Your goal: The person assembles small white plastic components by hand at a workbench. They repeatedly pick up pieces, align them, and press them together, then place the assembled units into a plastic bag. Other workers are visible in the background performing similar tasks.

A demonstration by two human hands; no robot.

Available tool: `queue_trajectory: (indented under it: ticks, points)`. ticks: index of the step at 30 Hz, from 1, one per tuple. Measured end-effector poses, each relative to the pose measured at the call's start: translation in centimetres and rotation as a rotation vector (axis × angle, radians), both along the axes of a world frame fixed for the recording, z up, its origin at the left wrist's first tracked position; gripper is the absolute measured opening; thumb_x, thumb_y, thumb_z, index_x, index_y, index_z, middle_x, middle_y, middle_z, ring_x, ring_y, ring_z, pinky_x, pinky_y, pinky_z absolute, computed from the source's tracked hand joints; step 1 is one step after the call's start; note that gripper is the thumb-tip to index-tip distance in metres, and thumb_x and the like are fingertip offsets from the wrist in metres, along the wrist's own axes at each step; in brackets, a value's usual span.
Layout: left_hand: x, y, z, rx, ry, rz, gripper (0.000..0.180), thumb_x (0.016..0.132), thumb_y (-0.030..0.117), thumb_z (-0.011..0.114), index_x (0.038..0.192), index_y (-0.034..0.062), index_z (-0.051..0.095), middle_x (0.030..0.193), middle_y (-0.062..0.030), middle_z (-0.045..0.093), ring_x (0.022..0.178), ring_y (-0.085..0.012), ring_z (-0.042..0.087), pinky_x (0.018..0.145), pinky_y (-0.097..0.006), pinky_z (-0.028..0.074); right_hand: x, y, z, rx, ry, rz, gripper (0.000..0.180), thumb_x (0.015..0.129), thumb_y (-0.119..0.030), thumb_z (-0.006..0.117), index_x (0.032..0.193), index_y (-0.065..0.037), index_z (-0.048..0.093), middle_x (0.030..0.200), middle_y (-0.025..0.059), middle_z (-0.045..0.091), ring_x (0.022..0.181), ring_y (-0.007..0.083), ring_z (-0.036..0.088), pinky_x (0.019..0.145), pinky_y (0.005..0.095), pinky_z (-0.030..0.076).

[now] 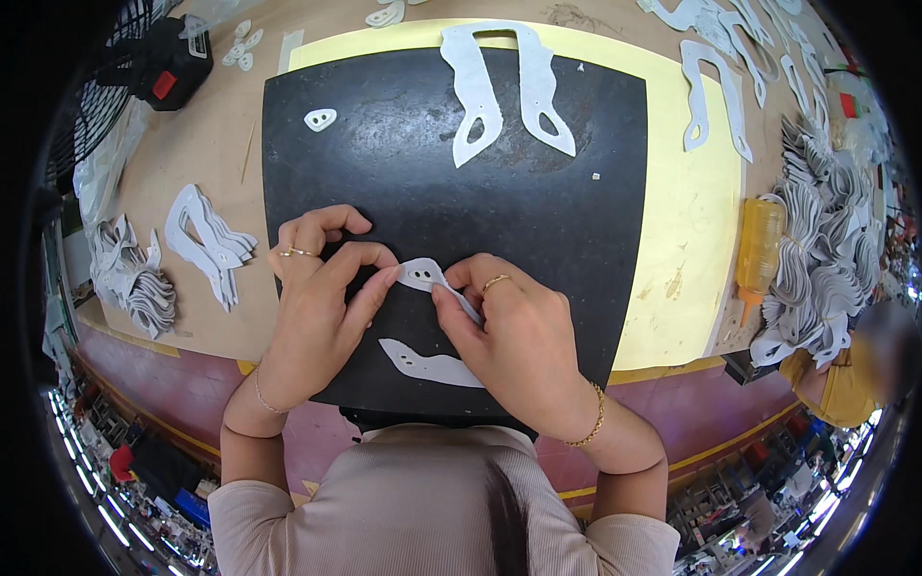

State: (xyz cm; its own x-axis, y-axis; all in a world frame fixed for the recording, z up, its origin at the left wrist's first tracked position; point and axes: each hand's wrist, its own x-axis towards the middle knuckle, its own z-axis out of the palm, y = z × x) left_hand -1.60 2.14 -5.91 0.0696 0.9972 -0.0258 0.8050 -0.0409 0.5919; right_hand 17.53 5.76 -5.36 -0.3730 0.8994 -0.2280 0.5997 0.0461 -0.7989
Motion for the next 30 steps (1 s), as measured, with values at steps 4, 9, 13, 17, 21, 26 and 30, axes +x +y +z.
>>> queue_trajectory:
  ticks: [4, 9, 13, 17, 21, 26, 30]
  points:
    - [0.06, -0.07, -0.06, -0.001, -0.007, 0.003, 0.011, 0.085, 0.014, 0.073, 0.094, 0.0085, 0.069, 0.118, -0.0087, 0.052, 0.105, -0.0268, 0.045, 0.093, -0.038, 0.031, -0.01, 0.06, 0.19, -0.010, -0.013, 0.004, 0.013, 0.085, -0.011, 0.074, 0.091, 0.000, 0.068, 0.070, 0.0090, 0.063, 0.051, 0.0179, 0.058, 0.048, 0.0297, 0.045]
    - [0.10, -0.13, -0.65, 0.063, -0.055, 0.014, 0.011, 0.082, 0.011, 0.074, 0.091, 0.0124, 0.068, 0.114, -0.0060, 0.054, 0.102, -0.0260, 0.046, 0.086, -0.041, 0.027, -0.01, -0.04, 0.04, 0.013, -0.005, 0.001, 0.013, 0.086, -0.010, 0.073, 0.091, 0.000, 0.069, 0.075, 0.0094, 0.066, 0.053, 0.0185, 0.059, 0.049, 0.0295, 0.046]
    - [0.01, -0.22, -0.76, 0.056, -0.072, 0.016, 0.010, 0.082, 0.011, 0.073, 0.091, 0.0131, 0.069, 0.115, -0.0053, 0.054, 0.102, -0.0261, 0.046, 0.086, -0.041, 0.027, 0.01, -0.05, 0.07, 0.015, -0.012, 0.003, 0.013, 0.086, -0.010, 0.073, 0.091, 0.001, 0.069, 0.078, 0.0097, 0.067, 0.054, 0.0189, 0.061, 0.050, 0.0294, 0.047]
    - [0.01, -0.14, -0.84, 0.067, -0.082, 0.011, 0.010, 0.083, 0.011, 0.073, 0.091, 0.0134, 0.069, 0.114, -0.0051, 0.054, 0.101, -0.0259, 0.046, 0.086, -0.041, 0.027, -0.04, -0.06, 0.05, 0.026, -0.015, 0.001, 0.013, 0.086, -0.011, 0.073, 0.091, 0.001, 0.069, 0.079, 0.0097, 0.068, 0.055, 0.0193, 0.062, 0.051, 0.0294, 0.048]
    - [0.15, -0.12, -0.29, 0.002, -0.027, 0.009, 0.010, 0.084, 0.011, 0.073, 0.094, 0.0094, 0.069, 0.116, -0.0081, 0.053, 0.104, -0.0264, 0.045, 0.093, -0.037, 0.031, -0.06, -0.07, 0.01, 0.039, -0.022, 0.008, 0.013, 0.086, -0.011, 0.073, 0.091, 0.000, 0.069, 0.080, 0.0094, 0.068, 0.055, 0.0199, 0.062, 0.051, 0.0295, 0.049]
    - [0.32, -0.02, -0.84, 0.074, -0.061, 0.025, 0.009, 0.083, 0.011, 0.073, 0.091, 0.0132, 0.068, 0.113, -0.0050, 0.055, 0.100, -0.0259, 0.046, 0.085, -0.041, 0.027, -0.04, -0.15, -0.11, 0.045, -0.029, 0.003, 0.012, 0.085, -0.011, 0.073, 0.090, -0.001, 0.069, 0.080, 0.0088, 0.068, 0.056, 0.0202, 0.062, 0.051, 0.0298, 0.049]
    - [0.42, 0.00, -0.88, 0.077, -0.040, 0.023, 0.009, 0.083, 0.012, 0.073, 0.091, 0.0133, 0.068, 0.112, -0.0047, 0.055, 0.100, -0.0258, 0.046, 0.084, -0.041, 0.027, -0.02, -0.15, -0.20, 0.043, -0.023, 0.000, 0.012, 0.085, -0.011, 0.073, 0.090, -0.001, 0.069, 0.080, 0.0085, 0.068, 0.056, 0.0203, 0.063, 0.051, 0.0301, 0.049]
